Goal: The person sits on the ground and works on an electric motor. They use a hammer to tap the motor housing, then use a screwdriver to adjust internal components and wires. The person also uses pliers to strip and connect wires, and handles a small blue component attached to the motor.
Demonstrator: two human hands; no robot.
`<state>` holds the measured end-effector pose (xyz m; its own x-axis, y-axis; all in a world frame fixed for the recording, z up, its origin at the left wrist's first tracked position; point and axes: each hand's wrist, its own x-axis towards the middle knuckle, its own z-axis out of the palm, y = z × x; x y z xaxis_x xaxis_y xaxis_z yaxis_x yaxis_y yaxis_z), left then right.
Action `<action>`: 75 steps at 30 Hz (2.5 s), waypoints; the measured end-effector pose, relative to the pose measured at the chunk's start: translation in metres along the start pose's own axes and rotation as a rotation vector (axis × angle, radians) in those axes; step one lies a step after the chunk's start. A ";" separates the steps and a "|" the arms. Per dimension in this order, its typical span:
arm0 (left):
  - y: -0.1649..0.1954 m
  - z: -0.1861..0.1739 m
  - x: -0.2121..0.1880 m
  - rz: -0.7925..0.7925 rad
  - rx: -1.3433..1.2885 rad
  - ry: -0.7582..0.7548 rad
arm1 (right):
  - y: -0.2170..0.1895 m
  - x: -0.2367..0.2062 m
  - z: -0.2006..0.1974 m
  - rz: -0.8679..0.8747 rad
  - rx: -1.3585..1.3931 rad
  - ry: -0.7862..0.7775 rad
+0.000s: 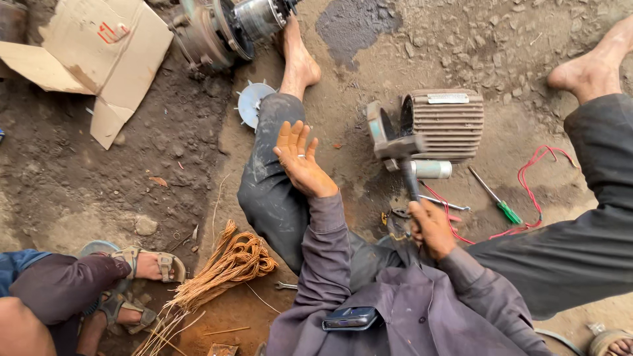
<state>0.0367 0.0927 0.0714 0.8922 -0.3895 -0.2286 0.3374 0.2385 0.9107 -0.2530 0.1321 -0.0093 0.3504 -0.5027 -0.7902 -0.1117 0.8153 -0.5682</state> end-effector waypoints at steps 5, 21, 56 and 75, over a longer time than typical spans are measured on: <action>-0.035 -0.015 0.006 -0.088 0.071 -0.032 | -0.048 -0.033 -0.056 -0.211 -0.152 0.305; -0.149 0.020 -0.033 -0.363 1.146 -0.438 | -0.058 -0.061 -0.138 -0.300 0.153 0.337; -0.124 -0.009 -0.008 -0.370 1.271 -0.337 | -0.037 -0.039 -0.156 0.036 0.263 0.343; -0.108 0.023 0.006 -0.165 1.474 -0.464 | -0.056 0.069 -0.157 0.036 -0.163 0.465</action>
<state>-0.0015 0.0443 -0.0201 0.6142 -0.6204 -0.4877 -0.4125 -0.7793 0.4718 -0.3685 0.0071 -0.0678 -0.1043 -0.5806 -0.8075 -0.2729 0.7975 -0.5381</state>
